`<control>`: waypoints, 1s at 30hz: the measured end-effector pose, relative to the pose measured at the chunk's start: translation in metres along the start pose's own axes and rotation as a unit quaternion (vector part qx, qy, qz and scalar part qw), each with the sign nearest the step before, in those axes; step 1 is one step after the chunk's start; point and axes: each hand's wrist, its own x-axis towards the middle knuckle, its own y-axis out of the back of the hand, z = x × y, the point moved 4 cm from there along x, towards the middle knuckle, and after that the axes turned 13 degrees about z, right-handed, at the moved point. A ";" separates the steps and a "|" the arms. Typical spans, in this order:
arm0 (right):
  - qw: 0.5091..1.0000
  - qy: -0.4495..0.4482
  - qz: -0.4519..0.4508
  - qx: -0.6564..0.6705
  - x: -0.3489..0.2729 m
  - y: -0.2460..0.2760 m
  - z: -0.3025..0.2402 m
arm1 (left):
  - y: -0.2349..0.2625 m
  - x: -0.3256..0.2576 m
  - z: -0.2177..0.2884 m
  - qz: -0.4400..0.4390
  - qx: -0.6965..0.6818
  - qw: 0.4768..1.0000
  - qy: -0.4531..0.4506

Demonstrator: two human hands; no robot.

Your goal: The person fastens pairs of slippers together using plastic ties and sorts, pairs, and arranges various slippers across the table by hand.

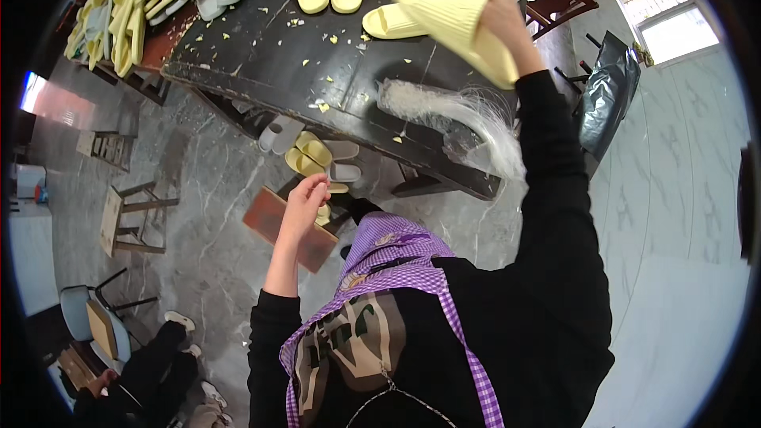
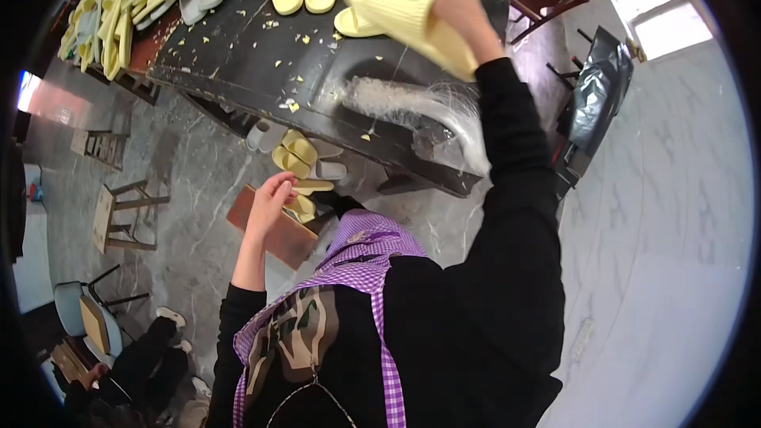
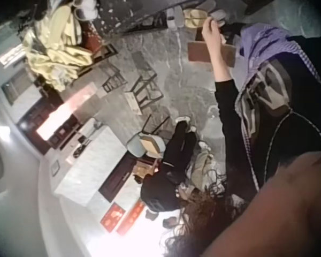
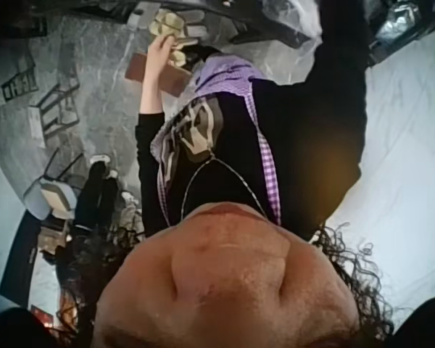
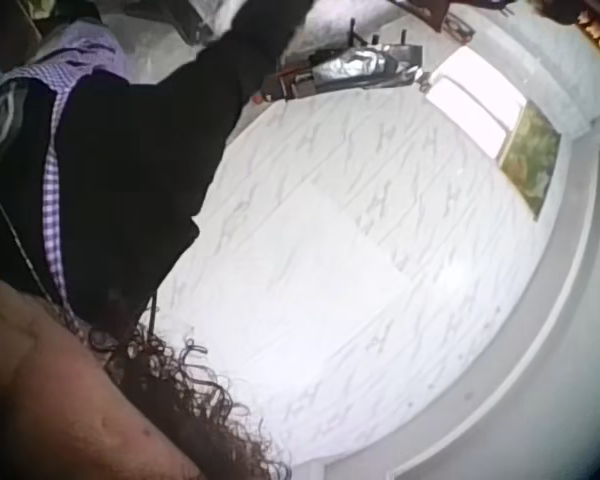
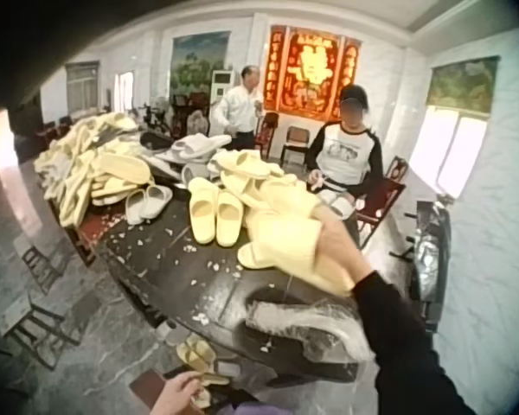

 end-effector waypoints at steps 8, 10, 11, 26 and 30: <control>0.986 -0.053 -0.040 -0.152 -0.083 0.032 0.154 | -0.015 -0.089 -0.073 0.062 -0.043 0.989 0.124; 0.986 -0.087 -0.045 -0.134 -0.093 0.017 0.181 | -0.018 -0.113 -0.092 0.073 -0.060 0.985 0.146; 0.985 -0.105 -0.047 -0.126 -0.095 0.013 0.198 | -0.021 -0.123 -0.102 0.118 -0.057 0.976 0.177; 0.921 -0.178 -0.193 0.289 -0.161 -0.007 0.193 | -0.306 -0.032 0.106 0.341 0.184 0.877 -0.284; 0.883 -0.185 -0.241 0.358 -0.181 -0.017 0.174 | -0.375 0.004 0.132 0.301 0.277 0.831 -0.376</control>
